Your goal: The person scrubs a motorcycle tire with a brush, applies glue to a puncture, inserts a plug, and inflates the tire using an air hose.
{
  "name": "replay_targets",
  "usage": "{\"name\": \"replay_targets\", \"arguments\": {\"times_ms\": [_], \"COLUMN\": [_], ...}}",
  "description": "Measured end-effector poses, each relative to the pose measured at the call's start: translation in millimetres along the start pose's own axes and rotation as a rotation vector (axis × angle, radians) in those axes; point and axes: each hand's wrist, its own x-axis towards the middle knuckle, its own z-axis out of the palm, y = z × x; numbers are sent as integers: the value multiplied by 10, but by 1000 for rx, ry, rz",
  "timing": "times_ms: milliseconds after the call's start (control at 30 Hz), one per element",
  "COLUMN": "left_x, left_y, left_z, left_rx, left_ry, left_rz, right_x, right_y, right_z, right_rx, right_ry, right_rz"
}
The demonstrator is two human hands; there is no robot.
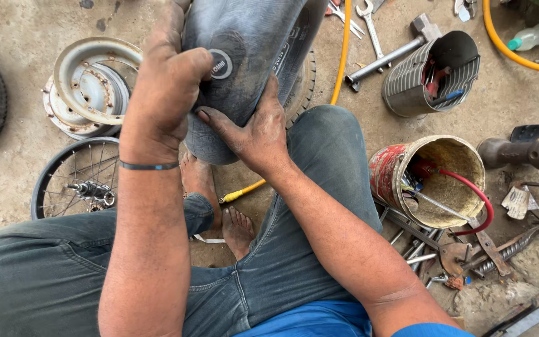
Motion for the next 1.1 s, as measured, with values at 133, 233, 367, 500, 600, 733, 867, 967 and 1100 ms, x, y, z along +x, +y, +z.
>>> {"name": "replay_targets", "arguments": {"times_ms": [133, 233, 367, 500, 600, 733, 867, 967, 1100], "left_x": [8, 15, -5, -18, -17, -20, -16, -16, -17], "left_y": [-32, -43, -40, -44, -50, -82, -81, -47, -39], "left_z": [1, -28, -56, -60, -101, -121, -112, -110, -85], "left_rx": [119, 79, -48, 67, -44, -56, 3, -45, 11], "left_ry": [7, 79, -22, 20, -8, 13, 67, 19, 87], "left_rz": [69, -83, 58, 25, -4, -51, -58, -44, -80], "right_x": [-13, -19, -19, -22, -29, -41, -39, -30, -25], "right_y": [4, -4, -6, -10, -22, -46, -58, -47, -22], "right_z": [26, 35, 41, 39, 35, 25, 28, 40, 53], "right_rx": [-15, -23, -16, -29, -21, 0, -6, -49, -21], "right_ry": [-11, -14, -14, -4, -10, -18, -8, 4, -28], "right_rz": [19, 42, 58, 32, 58, 61, 52, 53, 97]}}
